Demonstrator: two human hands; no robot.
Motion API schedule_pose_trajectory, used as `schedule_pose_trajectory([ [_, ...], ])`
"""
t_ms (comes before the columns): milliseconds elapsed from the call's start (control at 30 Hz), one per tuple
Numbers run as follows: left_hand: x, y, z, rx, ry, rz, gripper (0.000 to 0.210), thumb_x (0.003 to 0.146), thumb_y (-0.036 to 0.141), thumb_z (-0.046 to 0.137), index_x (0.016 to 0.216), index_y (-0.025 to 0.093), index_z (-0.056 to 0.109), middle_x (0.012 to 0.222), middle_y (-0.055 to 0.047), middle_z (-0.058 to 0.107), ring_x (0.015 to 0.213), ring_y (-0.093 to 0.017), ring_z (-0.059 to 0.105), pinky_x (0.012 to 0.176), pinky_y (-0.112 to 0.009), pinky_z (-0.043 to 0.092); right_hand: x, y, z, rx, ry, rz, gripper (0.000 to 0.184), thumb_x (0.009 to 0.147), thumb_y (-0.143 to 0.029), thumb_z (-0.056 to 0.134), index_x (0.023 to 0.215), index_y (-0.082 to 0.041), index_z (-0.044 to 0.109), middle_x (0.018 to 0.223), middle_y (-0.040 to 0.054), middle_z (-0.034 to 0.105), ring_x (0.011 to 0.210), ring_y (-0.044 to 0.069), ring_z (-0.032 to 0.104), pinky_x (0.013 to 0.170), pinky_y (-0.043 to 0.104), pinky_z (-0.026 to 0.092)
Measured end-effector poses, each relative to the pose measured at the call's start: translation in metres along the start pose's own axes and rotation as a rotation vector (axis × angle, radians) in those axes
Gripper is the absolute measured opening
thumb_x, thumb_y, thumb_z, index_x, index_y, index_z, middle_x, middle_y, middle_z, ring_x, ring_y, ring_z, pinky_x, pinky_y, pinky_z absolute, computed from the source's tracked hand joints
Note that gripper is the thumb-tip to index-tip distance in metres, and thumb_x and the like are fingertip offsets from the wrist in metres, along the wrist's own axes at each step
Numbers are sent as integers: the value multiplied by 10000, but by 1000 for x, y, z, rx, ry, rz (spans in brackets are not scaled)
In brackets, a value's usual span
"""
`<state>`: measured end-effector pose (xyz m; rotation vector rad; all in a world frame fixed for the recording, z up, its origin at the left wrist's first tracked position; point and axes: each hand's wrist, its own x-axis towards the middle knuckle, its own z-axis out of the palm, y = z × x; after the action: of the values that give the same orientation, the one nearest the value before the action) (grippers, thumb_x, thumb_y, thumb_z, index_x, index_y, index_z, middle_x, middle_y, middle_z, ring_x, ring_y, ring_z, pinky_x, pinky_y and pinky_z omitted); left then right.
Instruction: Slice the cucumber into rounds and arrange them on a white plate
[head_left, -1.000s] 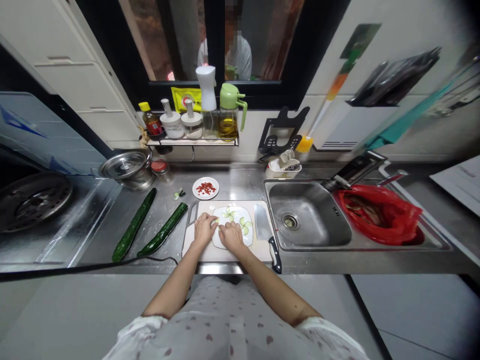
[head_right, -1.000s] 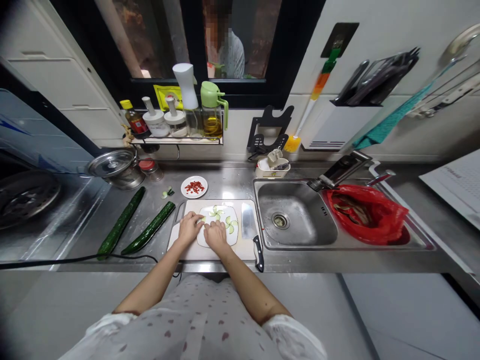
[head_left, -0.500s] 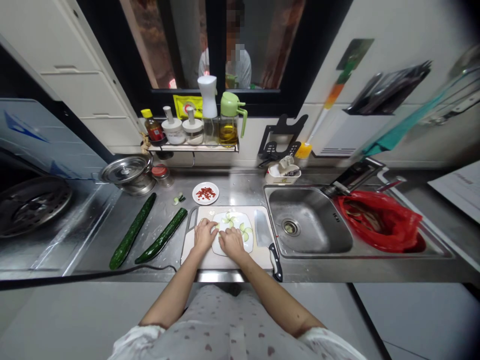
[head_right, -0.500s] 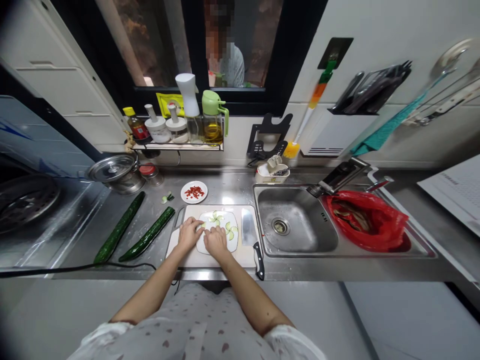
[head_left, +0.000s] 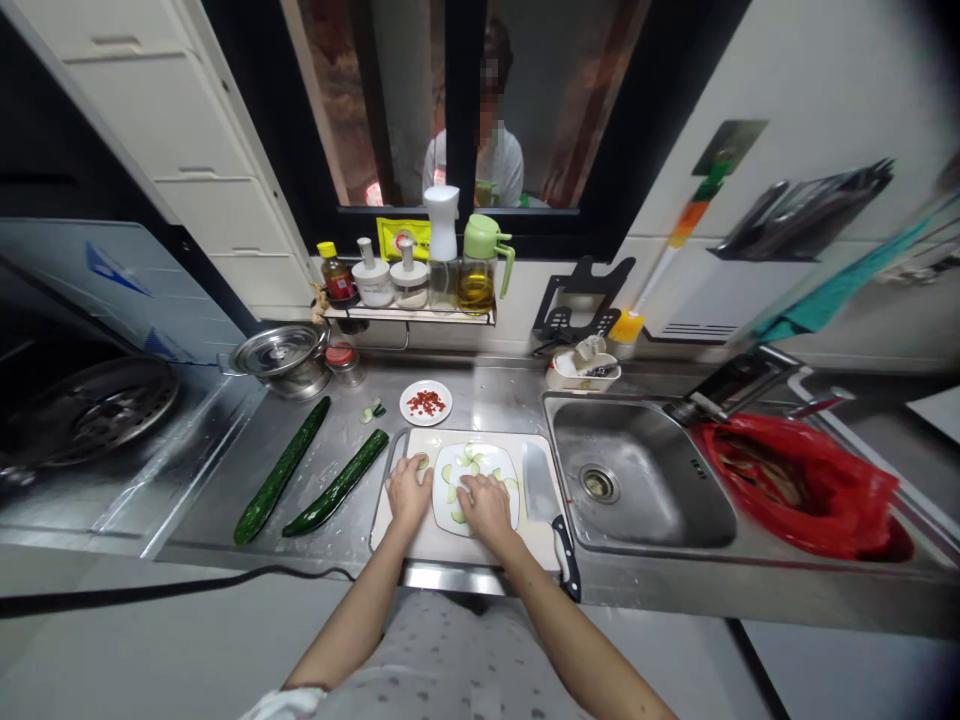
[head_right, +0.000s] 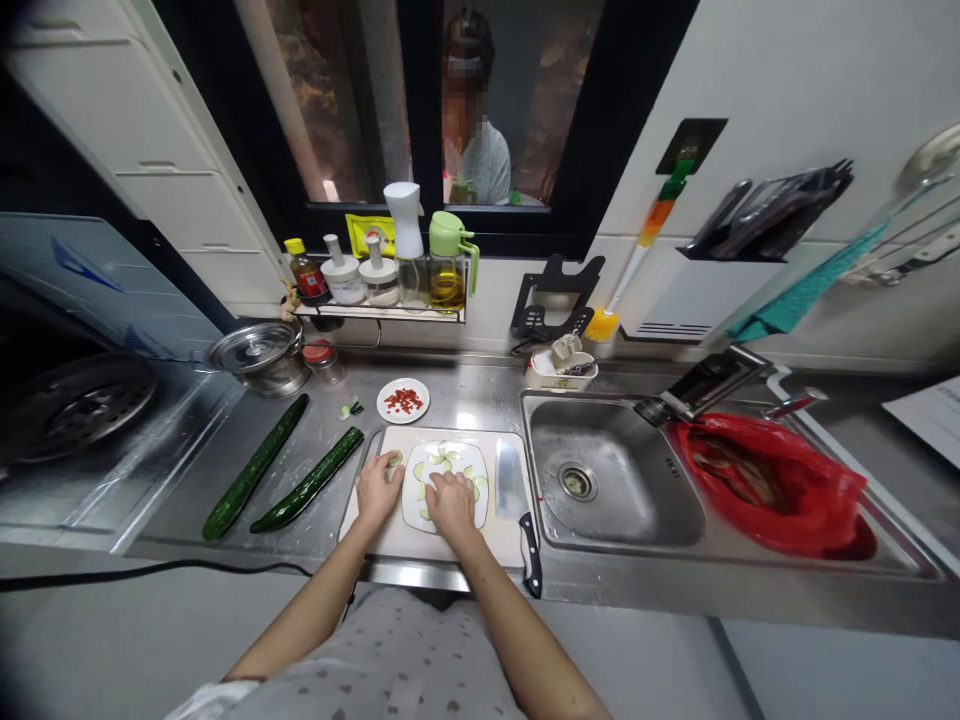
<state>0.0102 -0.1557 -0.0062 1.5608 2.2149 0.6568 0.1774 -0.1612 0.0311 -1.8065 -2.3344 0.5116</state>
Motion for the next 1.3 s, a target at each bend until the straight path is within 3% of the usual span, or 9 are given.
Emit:
schedule_pose_trajectory([
  [133, 8, -7, -10, 84, 37, -122, 373, 854, 360, 493, 1195, 243, 588, 1138, -120, 592, 1076, -298, 529, 921, -450, 351, -14, 12, -9, 43, 48, 58, 308, 931, -310, 414, 1067, -222, 675, 976, 72, 685, 949, 210, 554, 821, 290, 323],
  [400, 27, -2, -13, 190, -28, -134, 299, 796, 418, 566, 1022, 235, 634, 1103, -112, 587, 1083, -301, 516, 923, -452, 343, -30, 21, -21, 157, 127, 92, 312, 916, -299, 414, 995, -209, 702, 904, 73, 696, 893, 209, 586, 805, 280, 370],
  [633, 29, -4, -10, 121, -26, -165, 216, 769, 347, 599, 953, 234, 617, 1074, -90, 607, 1075, -275, 529, 901, -403, 365, -38, 28, -22, 177, 151, 99, 327, 915, -291, 397, 965, -202, 707, 896, 76, 700, 866, 209, 596, 808, 288, 384],
  [733, 29, 0, -12, 46, -29, -164, 141, 787, 250, 555, 912, 227, 616, 958, -61, 653, 988, -243, 572, 890, -385, 362, -38, 30, -24, 187, 163, 103, 337, 913, -288, 388, 975, -195, 706, 894, 81, 701, 869, 212, 599, 814, 292, 391],
  [900, 20, 4, -18, -148, 52, -168, 174, 805, 221, 513, 923, 231, 641, 833, -21, 673, 874, -204, 599, 870, -365, 361, -39, 33, -23, 233, 193, 112, 327, 899, -280, 397, 976, -199, 704, 895, 83, 700, 867, 211, 607, 805, 289, 407],
  [1067, -1, 6, -25, -509, 13, -54, 221, 768, 307, 574, 939, 182, 638, 761, -17, 640, 719, -152, 566, 744, -276, 408, -36, 34, -18, 345, 214, 85, 327, 871, -305, 430, 1022, -158, 681, 864, 90, 677, 874, 229, 594, 822, 324, 425],
  [1233, -24, 23, -38, -742, -207, 190, 263, 735, 341, 620, 938, 174, 609, 750, -6, 610, 715, -135, 531, 725, -252, 409, -27, 20, -22, 554, 178, -102, 356, 848, -372, 492, 1125, -198, 631, 1001, 78, 666, 959, 223, 578, 859, 334, 427],
  [1300, -30, 31, -45, -742, -283, 266, 270, 738, 327, 626, 960, 176, 603, 774, -11, 615, 742, -137, 530, 745, -255, 409, -24, 12, -23, 602, 151, -153, 302, 843, -377, 501, 1043, -208, 650, 970, 66, 671, 933, 216, 577, 842, 330, 425],
])
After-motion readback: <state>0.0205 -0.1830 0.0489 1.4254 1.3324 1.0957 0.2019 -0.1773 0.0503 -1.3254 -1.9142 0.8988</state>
